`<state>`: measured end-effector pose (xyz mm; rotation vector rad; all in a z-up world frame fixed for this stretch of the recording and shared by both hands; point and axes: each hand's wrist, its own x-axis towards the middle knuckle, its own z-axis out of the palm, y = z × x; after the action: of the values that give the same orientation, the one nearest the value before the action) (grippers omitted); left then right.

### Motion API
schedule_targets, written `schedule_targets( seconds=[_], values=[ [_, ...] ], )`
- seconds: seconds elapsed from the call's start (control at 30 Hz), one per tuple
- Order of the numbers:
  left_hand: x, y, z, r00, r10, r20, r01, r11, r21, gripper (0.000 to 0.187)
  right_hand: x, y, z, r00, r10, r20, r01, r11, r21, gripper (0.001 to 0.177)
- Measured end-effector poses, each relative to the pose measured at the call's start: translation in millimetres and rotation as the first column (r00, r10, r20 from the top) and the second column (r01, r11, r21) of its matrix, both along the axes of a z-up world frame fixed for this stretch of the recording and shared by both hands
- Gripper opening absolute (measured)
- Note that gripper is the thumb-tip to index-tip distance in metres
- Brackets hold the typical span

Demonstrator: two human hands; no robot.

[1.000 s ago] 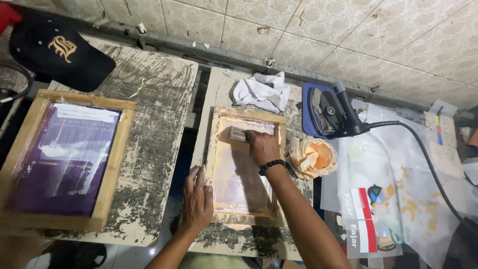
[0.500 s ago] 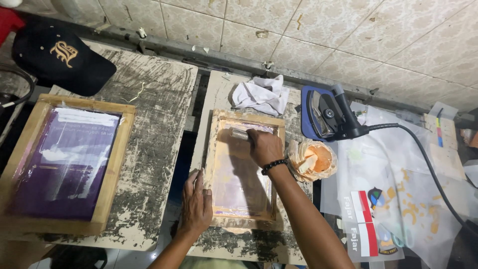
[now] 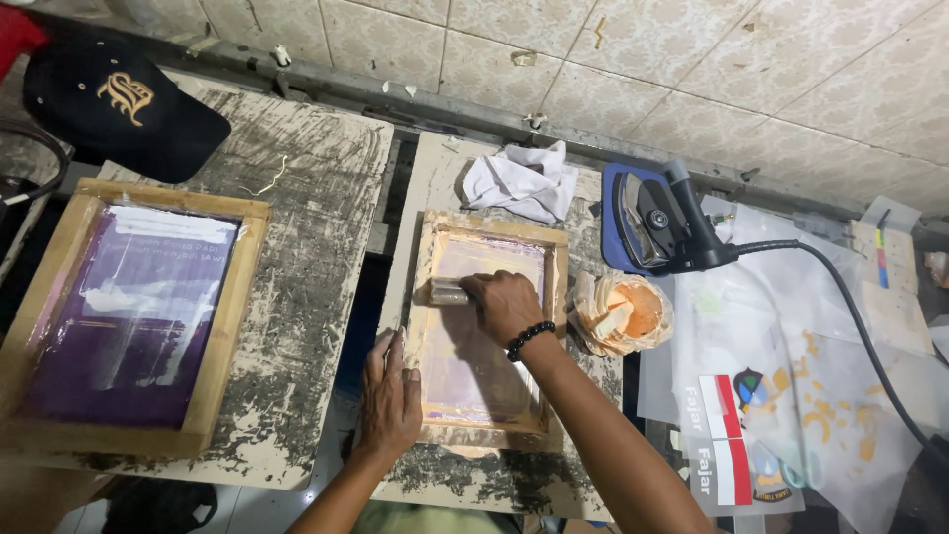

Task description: The person uses a squeegee to spread orange ink across a screen printing frame. They then use a white cloth to wipe the squeegee and the frame edges before continuing to spread the ink evenly.

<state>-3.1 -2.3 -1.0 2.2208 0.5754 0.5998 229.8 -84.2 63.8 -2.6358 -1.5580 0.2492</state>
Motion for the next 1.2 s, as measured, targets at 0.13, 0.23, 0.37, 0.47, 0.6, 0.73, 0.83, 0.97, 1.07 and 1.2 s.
schedule_targets(
  seconds=[0.13,0.23,0.37,0.47,0.6,0.73,0.83,0.97,1.07,1.2],
  values=[
    [0,1,3,1.000,-0.005,0.023,0.005,1.000,-0.002,0.056,-4,-14,1,0.997,0.071,-0.038,-0.070,0.997,0.023,0.034],
    [2,1,2,1.000,0.005,0.023,-0.005,1.000,-0.004,0.058,-10,-21,11,0.987,0.140,-0.079,-0.133,0.987,0.091,0.024],
    [-1,0,2,1.000,0.003,0.012,-0.003,1.000,-0.011,0.059,-16,-27,15,0.979,0.152,-0.134,-0.155,0.988,-0.014,0.021],
    [2,-1,-1,1.000,0.008,0.015,-0.008,1.000,-0.012,0.060,-14,-33,21,0.981,0.132,-0.144,-0.146,0.985,-0.095,0.022],
    [1,0,6,1.000,0.002,-0.002,-0.002,1.000,-0.020,0.062,-8,-39,40,0.964,0.160,-0.213,-0.178,0.982,-0.070,0.029],
    [-1,-1,-2,0.999,0.032,-0.002,-0.032,0.999,-0.022,0.060,-9,-40,43,0.985,0.088,-0.149,-0.087,0.996,0.018,0.037],
    [0,-1,-4,0.999,0.010,0.033,-0.009,1.000,-0.019,0.059,-11,-31,17,0.991,-0.039,0.125,-0.013,0.921,0.388,0.037],
    [-1,-1,-4,0.999,-0.003,0.036,0.003,1.000,-0.002,0.057,-25,-22,-25,0.973,-0.207,0.106,0.150,0.906,0.395,0.037],
    [0,1,0,0.999,-0.006,0.042,0.005,1.000,0.014,0.057,-48,-27,-30,0.980,-0.188,0.066,0.164,0.949,0.269,0.048],
    [1,1,1,0.999,-0.008,0.054,0.008,1.000,0.003,0.059,-43,-37,-8,0.984,-0.164,0.065,0.143,0.957,0.254,0.026]
  ],
)
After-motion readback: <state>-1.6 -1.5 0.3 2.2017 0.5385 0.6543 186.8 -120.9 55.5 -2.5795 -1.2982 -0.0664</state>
